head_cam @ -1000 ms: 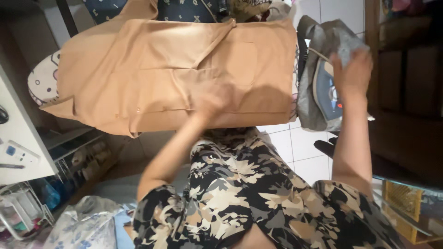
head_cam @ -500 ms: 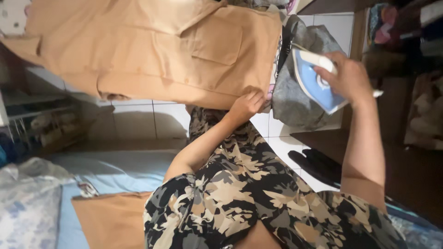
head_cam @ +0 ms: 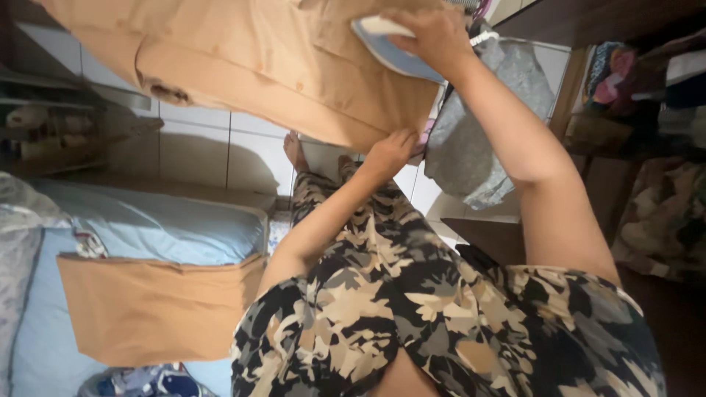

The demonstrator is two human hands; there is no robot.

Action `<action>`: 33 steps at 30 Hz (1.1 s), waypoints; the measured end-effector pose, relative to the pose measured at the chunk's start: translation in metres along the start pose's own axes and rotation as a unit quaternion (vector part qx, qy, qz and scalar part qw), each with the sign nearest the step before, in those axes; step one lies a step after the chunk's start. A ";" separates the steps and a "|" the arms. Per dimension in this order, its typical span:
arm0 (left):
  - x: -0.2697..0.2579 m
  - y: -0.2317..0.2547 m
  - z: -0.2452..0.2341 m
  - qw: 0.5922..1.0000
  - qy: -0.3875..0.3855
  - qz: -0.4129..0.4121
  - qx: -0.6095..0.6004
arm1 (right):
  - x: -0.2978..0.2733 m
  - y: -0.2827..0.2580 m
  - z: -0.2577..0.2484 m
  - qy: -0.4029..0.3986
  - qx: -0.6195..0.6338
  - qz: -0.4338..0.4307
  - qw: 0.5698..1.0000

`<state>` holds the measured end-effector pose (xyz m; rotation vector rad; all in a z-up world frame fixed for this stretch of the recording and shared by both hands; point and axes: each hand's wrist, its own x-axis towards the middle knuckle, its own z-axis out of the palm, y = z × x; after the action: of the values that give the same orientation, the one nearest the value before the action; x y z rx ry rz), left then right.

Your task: The person irons a tan garment on an ironing board, smoothing the fabric and pressing different sections of the item including the front and back.

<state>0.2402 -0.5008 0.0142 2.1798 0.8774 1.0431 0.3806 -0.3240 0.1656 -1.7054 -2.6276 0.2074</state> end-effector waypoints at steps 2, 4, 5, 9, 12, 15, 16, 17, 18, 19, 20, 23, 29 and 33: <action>-0.004 0.004 -0.001 1.000 -0.019 -0.020 0.004 | -0.002 0.002 0.011 0.022 0.052 0.000 0.998; -0.006 0.001 -0.017 0.999 -0.008 0.038 0.018 | -0.005 0.005 0.014 0.051 0.099 -0.002 0.994; -0.006 -0.006 -0.029 0.998 0.044 0.024 0.041 | -0.010 0.006 0.013 0.066 0.057 -0.075 0.993; -0.013 -0.069 -0.103 0.976 0.128 -0.085 0.153 | -0.022 -0.003 0.022 0.104 0.055 -0.052 0.992; 0.000 -0.133 -0.155 0.908 0.133 -0.252 0.307 | -0.023 -0.018 0.025 0.036 0.078 0.102 0.991; -0.003 -0.173 -0.186 0.888 0.088 -0.310 0.328 | -0.039 -0.018 0.011 -0.020 0.119 -0.035 0.992; -0.001 -0.184 -0.196 0.883 0.059 -0.360 0.297 | -0.042 -0.023 0.010 -0.017 0.117 -0.037 0.992; 0.001 -0.193 -0.203 0.883 0.062 -0.357 0.298 | -0.047 -0.031 0.010 -0.035 0.095 -0.023 0.995; -0.003 -0.198 -0.206 0.888 0.061 -0.371 0.266 | -0.054 -0.037 0.011 -0.058 0.077 -0.008 0.995; -0.005 -0.202 -0.206 0.891 0.060 -0.385 0.233 | -0.055 -0.040 0.012 -0.059 0.078 -0.008 0.995; -0.006 -0.205 -0.205 0.891 0.058 -0.386 0.233 | -0.054 -0.045 0.014 -0.027 0.094 0.038 0.994; -0.006 -0.211 -0.207 0.897 0.078 -0.363 0.240 | -0.061 -0.055 0.014 -0.010 0.111 0.046 0.993; -0.005 -0.213 -0.205 0.891 0.062 -0.392 0.219 | -0.076 -0.076 0.011 -0.015 0.078 0.003 0.997; -0.001 -0.215 -0.199 0.890 0.065 -0.359 0.271 | -0.083 -0.079 0.006 0.013 0.095 -0.055 0.994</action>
<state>0.0092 -0.3264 -0.0327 1.8911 2.0362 0.6034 0.3420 -0.4319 0.1741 -1.4897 -2.5789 0.4163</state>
